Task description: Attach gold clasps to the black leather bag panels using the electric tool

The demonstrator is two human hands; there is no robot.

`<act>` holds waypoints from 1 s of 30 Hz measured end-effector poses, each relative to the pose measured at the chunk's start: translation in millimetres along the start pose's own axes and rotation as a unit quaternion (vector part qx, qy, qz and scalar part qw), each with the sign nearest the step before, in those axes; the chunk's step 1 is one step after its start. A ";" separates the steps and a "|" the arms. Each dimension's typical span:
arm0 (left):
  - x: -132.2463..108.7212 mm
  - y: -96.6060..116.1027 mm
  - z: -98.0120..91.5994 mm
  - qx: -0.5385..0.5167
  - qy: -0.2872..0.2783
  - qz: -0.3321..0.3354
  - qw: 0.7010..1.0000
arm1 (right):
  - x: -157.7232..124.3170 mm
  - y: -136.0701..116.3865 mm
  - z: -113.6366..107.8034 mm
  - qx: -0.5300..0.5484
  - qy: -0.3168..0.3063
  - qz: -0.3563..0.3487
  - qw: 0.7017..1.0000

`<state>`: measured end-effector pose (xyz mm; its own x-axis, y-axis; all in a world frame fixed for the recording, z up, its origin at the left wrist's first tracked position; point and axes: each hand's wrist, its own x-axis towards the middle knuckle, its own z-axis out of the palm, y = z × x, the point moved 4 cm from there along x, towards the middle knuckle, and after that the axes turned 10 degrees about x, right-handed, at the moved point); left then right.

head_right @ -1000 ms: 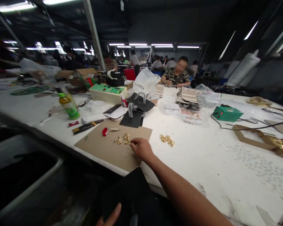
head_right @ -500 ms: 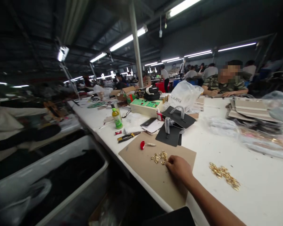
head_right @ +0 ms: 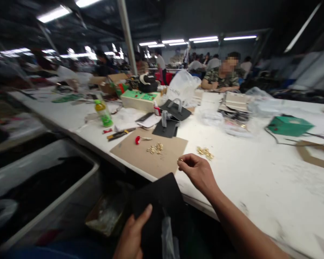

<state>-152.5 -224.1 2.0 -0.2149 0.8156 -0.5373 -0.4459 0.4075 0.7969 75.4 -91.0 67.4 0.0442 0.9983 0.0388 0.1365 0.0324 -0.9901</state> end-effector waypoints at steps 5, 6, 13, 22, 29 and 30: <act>-12.5 -13.0 46.7 0.022 -0.100 -0.062 0.993 | -96.8 7.4 -18.2 0.023 0.023 -0.025 0.999; -14.6 -13.8 51.8 0.034 -0.111 -0.063 0.991 | -110.7 11.5 -19.9 0.018 0.030 -0.047 0.998; -35.7 -31.6 73.5 0.174 -0.174 0.032 0.969 | -150.7 15.1 -38.9 -0.004 0.075 -0.186 0.980; -65.4 -25.7 94.3 0.302 -0.158 0.139 0.930 | -171.0 5.5 -56.0 -0.028 0.104 -0.211 0.972; -88.9 -55.7 82.4 0.337 -0.070 0.112 0.932 | -191.1 14.8 -64.9 -0.113 0.144 -0.276 0.943; -89.3 -63.9 78.4 0.353 -0.042 0.118 0.927 | -192.3 20.9 -66.3 -0.127 0.134 -0.284 0.941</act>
<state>-36.8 -290.8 20.7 -0.1530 0.9329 -0.3260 0.2913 0.3578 0.8872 135.4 -285.5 48.2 0.1350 0.7738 0.6188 0.4444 0.5109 -0.7358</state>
